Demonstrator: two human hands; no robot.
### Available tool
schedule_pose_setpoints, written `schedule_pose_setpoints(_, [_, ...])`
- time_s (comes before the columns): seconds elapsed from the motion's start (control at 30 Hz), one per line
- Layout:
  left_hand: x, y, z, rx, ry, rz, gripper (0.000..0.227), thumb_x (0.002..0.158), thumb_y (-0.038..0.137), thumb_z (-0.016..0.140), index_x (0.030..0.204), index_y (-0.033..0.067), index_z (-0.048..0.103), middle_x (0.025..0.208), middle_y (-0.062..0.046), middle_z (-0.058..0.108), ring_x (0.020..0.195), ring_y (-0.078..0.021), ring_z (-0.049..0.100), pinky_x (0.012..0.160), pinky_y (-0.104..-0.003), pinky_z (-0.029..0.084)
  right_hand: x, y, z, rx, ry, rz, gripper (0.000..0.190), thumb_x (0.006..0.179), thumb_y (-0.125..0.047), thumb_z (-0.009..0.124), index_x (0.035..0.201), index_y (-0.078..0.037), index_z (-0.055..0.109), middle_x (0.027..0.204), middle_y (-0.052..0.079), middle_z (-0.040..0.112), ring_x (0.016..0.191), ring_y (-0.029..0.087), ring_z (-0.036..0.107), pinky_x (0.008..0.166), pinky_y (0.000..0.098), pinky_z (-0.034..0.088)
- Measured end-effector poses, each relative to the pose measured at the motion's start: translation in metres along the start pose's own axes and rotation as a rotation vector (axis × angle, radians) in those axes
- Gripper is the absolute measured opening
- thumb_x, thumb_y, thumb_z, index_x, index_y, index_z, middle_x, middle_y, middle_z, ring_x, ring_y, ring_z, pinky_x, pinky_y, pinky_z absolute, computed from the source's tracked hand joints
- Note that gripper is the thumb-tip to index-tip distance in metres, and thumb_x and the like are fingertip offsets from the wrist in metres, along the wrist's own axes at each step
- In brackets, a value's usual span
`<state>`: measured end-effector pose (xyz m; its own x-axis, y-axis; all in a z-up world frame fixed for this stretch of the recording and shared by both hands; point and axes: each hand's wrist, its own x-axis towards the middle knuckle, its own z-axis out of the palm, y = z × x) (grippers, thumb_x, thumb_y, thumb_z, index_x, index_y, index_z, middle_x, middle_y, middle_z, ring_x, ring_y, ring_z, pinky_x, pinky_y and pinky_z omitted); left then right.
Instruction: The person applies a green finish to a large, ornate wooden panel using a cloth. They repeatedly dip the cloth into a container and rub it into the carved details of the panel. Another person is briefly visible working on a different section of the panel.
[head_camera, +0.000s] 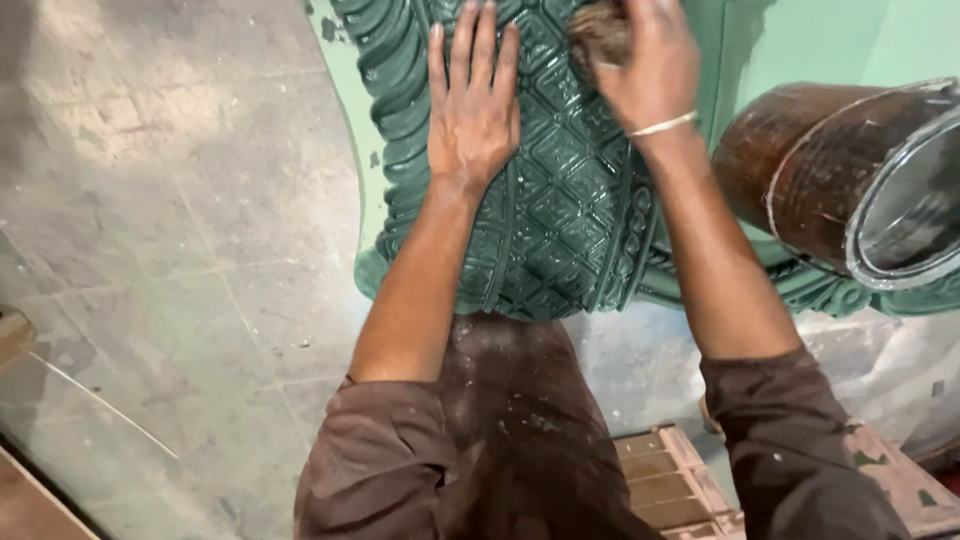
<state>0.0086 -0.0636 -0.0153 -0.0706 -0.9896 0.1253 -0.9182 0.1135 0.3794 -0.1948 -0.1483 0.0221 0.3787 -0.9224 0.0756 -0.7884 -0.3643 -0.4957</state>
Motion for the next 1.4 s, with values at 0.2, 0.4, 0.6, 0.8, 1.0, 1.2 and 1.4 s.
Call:
schedule_pose_setpoints(0.2, [0.004, 0.0, -0.009, -0.061, 0.006, 0.036, 0.064, 0.093, 0.013, 0.064, 0.153, 0.0038, 0.046, 0.163, -0.015, 0.037, 0.155, -0.0319, 0.027, 0.131, -0.056, 0.015, -0.032, -0.02, 0.0, -0.134, 0.077, -0.068, 0.061, 0.083, -0.007, 0.083, 0.141, -0.005, 0.062, 0.135, 0.025, 0.058, 0.123, 0.044, 0.055, 0.102, 0.0483, 0.05])
schedule_pose_setpoints(0.4, [0.004, -0.003, -0.021, -0.266, 0.024, 0.102, 0.061, 0.09, 0.011, 0.064, 0.148, 0.0027, 0.048, 0.154, -0.015, 0.046, 0.149, -0.033, 0.037, 0.128, -0.058, 0.022, -0.015, -0.028, -0.009, -0.189, 0.026, 0.074, 0.046, 0.088, -0.005, 0.08, 0.131, -0.007, 0.065, 0.127, 0.016, 0.063, 0.119, 0.038, 0.06, 0.099, 0.0476, 0.052])
schedule_pose_setpoints(0.6, [0.021, -0.011, -0.04, -0.395, -0.047, 0.171, 0.059, 0.089, 0.01, 0.064, 0.145, 0.0008, 0.048, 0.151, -0.019, 0.046, 0.146, -0.0374, 0.038, 0.125, -0.058, 0.025, -0.001, -0.049, -0.003, -0.235, 0.121, 0.241, 0.041, 0.086, -0.009, 0.084, 0.124, -0.009, 0.068, 0.116, 0.014, 0.066, 0.109, 0.037, 0.061, 0.092, 0.0449, 0.054])
schedule_pose_setpoints(0.8, [0.079, -0.045, -0.043, -0.266, 0.007, 0.209, 0.056, 0.092, 0.011, 0.065, 0.144, -0.0008, 0.05, 0.151, -0.022, 0.045, 0.147, -0.0397, 0.035, 0.126, -0.058, 0.024, 0.012, -0.049, -0.008, -0.24, 0.179, 0.384, 0.037, 0.09, -0.014, 0.082, 0.125, -0.01, 0.071, 0.115, 0.013, 0.067, 0.106, 0.036, 0.065, 0.086, 0.0467, 0.054])
schedule_pose_setpoints(1.0, [0.123, -0.065, -0.029, -0.241, -0.055, 0.271, 0.054, 0.098, 0.019, 0.067, 0.146, -0.0008, 0.051, 0.152, -0.02, 0.045, 0.148, -0.0395, 0.034, 0.128, -0.058, 0.02, 0.009, -0.053, -0.012, -0.203, 0.092, 0.472, 0.033, 0.087, -0.014, 0.082, 0.119, -0.016, 0.075, 0.111, 0.012, 0.067, 0.105, 0.036, 0.064, 0.082, 0.0475, 0.053])
schedule_pose_setpoints(1.2, [0.119, -0.063, -0.027, -0.194, -0.07, 0.286, 0.056, 0.097, 0.024, 0.067, 0.144, -0.0023, 0.05, 0.155, -0.021, 0.043, 0.149, -0.0377, 0.032, 0.127, -0.058, 0.017, 0.028, -0.043, -0.003, -0.222, 0.177, 0.236, 0.036, 0.083, -0.003, 0.077, 0.117, -0.015, 0.076, 0.116, 0.01, 0.066, 0.111, 0.035, 0.062, 0.094, 0.0438, 0.054])
schedule_pose_setpoints(1.4, [0.125, -0.064, -0.028, -0.205, -0.078, 0.3, 0.056, 0.096, 0.022, 0.066, 0.144, -0.0022, 0.049, 0.151, -0.023, 0.046, 0.148, -0.039, 0.034, 0.128, -0.058, 0.016, 0.04, -0.05, -0.021, -0.189, 0.086, 0.325, 0.029, 0.087, -0.01, 0.082, 0.115, -0.015, 0.077, 0.108, 0.011, 0.065, 0.105, 0.035, 0.062, 0.088, 0.0453, 0.051])
